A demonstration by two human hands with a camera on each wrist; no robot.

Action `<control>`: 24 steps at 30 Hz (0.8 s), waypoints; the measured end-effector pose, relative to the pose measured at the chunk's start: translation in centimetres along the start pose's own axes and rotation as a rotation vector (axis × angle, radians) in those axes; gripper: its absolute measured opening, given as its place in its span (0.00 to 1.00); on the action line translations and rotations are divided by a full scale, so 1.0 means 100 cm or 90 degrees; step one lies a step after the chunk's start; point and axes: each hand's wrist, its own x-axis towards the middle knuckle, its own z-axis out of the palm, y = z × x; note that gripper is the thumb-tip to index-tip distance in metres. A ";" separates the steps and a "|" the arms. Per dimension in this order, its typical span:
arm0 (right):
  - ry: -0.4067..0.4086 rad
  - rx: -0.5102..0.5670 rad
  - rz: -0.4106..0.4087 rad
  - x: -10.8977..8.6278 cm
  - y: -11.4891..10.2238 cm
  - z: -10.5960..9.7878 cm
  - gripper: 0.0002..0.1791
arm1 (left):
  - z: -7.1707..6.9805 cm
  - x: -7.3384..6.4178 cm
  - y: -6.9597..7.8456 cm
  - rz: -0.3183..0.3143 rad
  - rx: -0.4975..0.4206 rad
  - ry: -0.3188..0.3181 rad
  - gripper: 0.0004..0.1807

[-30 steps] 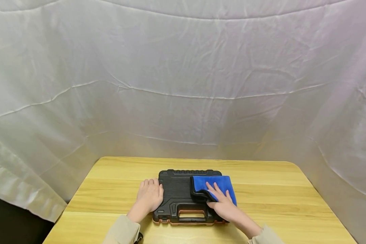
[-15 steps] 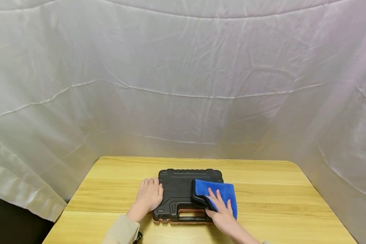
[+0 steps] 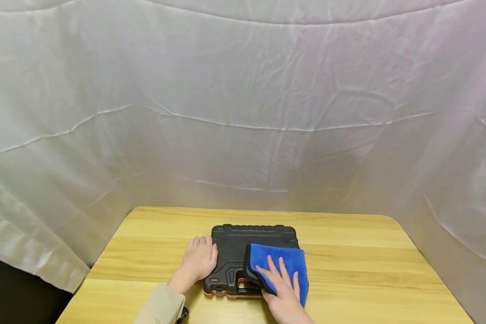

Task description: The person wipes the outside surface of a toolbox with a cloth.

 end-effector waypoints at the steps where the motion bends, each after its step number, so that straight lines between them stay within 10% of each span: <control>1: -0.010 -0.013 -0.006 -0.001 -0.001 0.002 0.32 | 0.000 0.000 0.000 0.001 -0.001 0.001 0.11; 24: -0.108 -0.033 -0.127 0.018 -0.031 0.068 0.36 | 0.002 -0.002 0.002 0.012 0.026 0.053 0.09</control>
